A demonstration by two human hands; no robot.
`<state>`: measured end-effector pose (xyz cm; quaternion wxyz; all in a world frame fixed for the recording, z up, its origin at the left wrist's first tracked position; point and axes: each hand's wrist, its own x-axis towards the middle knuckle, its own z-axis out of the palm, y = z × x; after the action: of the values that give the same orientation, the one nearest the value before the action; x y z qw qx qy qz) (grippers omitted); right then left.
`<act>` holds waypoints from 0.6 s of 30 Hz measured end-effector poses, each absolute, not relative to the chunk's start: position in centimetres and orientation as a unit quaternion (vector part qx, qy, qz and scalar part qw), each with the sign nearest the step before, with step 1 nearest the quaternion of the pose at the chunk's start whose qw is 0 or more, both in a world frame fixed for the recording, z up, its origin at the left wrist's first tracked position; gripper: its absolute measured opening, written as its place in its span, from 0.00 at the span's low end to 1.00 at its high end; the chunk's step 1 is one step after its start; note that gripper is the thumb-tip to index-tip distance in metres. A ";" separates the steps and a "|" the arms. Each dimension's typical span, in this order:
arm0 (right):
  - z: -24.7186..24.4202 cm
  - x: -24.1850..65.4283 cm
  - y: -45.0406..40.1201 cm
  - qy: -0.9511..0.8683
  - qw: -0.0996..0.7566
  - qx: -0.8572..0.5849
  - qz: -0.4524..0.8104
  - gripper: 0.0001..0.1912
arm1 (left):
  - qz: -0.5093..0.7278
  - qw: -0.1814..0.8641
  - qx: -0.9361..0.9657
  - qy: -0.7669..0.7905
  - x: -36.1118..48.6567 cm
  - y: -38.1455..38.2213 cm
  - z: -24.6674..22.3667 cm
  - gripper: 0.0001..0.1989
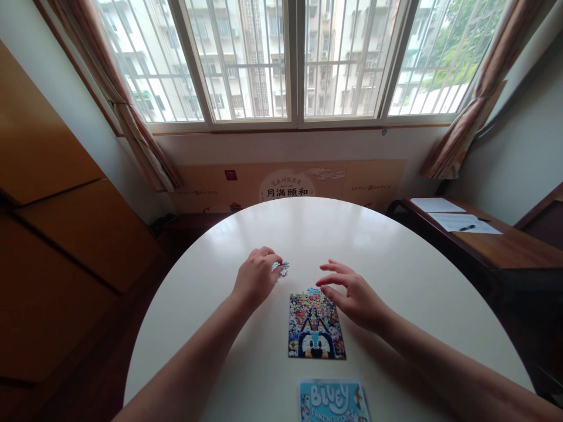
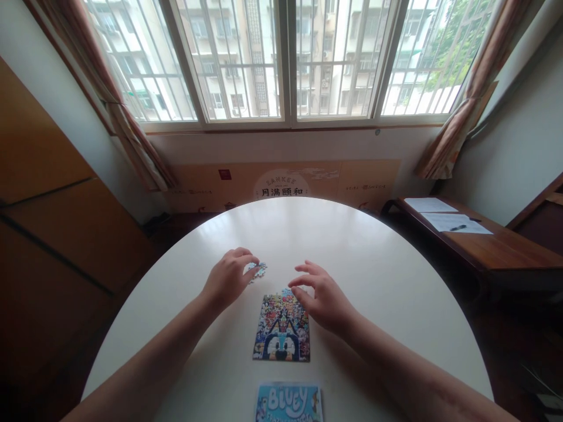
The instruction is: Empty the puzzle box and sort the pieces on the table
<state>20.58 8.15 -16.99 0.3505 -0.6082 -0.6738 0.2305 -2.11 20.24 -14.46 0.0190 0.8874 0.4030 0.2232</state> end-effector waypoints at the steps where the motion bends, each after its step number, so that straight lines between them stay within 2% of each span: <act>1: -17.1 20.6 8.1 -0.684 0.339 -0.607 0.221 0.12 | 0.215 0.021 0.886 0.410 -2.1 20.4 -14.6 0.05; 6: -17.5 20.7 8.2 -0.723 0.282 -0.604 0.185 0.12 | 0.201 0.025 0.883 0.423 -1.9 20.7 -15.1 0.06; 11: -17.2 21.1 8.2 -0.744 0.236 -0.602 0.168 0.11 | 0.217 0.021 0.871 0.440 -1.9 20.7 -15.0 0.11; 15: -16.5 21.2 7.9 -0.756 0.203 -0.601 0.160 0.11 | 0.227 0.034 0.881 0.414 -1.4 19.5 -14.5 0.10; 18: -16.3 21.1 7.8 -0.765 0.184 -0.597 0.156 0.14 | 0.212 0.060 0.902 0.372 -0.4 18.0 -14.4 0.09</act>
<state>21.13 7.76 -16.31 0.1835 -0.5969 -0.7653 0.1562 -0.43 17.98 -14.39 0.0603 0.9016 0.3721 0.2122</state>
